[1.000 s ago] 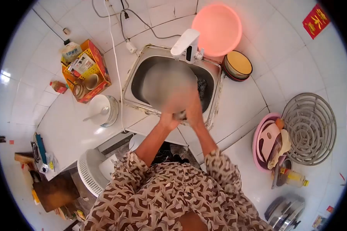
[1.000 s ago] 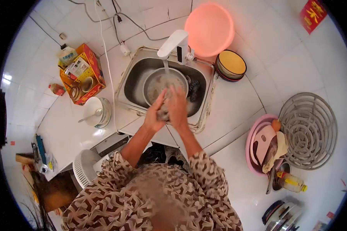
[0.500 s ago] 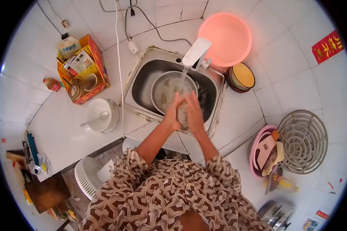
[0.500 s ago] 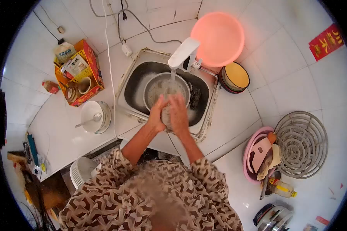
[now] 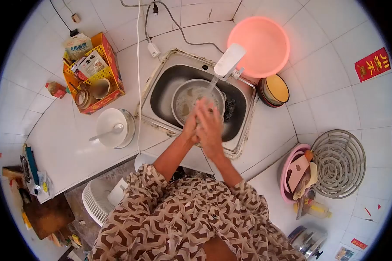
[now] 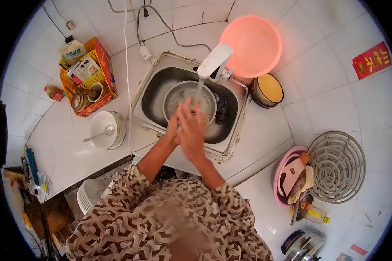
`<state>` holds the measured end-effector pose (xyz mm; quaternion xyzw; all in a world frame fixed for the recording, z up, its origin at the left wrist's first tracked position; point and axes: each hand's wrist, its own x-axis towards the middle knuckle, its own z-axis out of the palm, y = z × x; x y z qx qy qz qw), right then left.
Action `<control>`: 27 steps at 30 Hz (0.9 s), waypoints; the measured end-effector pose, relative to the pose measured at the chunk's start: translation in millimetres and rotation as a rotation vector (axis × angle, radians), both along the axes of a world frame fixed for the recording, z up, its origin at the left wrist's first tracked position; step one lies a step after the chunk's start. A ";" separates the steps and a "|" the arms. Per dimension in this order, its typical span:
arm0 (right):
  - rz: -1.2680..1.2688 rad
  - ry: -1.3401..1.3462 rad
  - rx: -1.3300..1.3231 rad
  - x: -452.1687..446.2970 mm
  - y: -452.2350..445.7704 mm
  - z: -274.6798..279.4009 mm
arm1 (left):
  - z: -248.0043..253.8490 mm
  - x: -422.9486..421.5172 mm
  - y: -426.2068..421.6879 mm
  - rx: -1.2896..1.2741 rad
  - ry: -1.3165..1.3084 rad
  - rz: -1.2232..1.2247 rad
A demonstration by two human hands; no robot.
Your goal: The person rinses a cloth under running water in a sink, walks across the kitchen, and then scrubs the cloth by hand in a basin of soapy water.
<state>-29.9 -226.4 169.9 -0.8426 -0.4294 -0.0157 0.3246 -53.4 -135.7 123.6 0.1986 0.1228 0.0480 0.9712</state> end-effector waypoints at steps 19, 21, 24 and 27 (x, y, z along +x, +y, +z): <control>-0.151 0.390 0.109 50.3 27.2 -8.7 | -12.3 -5.4 -16.4 -0.074 0.120 0.083; -0.262 0.499 0.197 69.2 14.4 -28.9 | -3.3 -7.8 -20.1 0.043 0.211 0.045; -0.157 0.454 0.312 53.2 0.1 -42.8 | 4.9 -4.0 -13.4 0.032 0.247 0.030; -0.040 0.137 0.339 5.0 17.7 -38.7 | -6.1 2.1 12.9 -0.183 0.198 0.059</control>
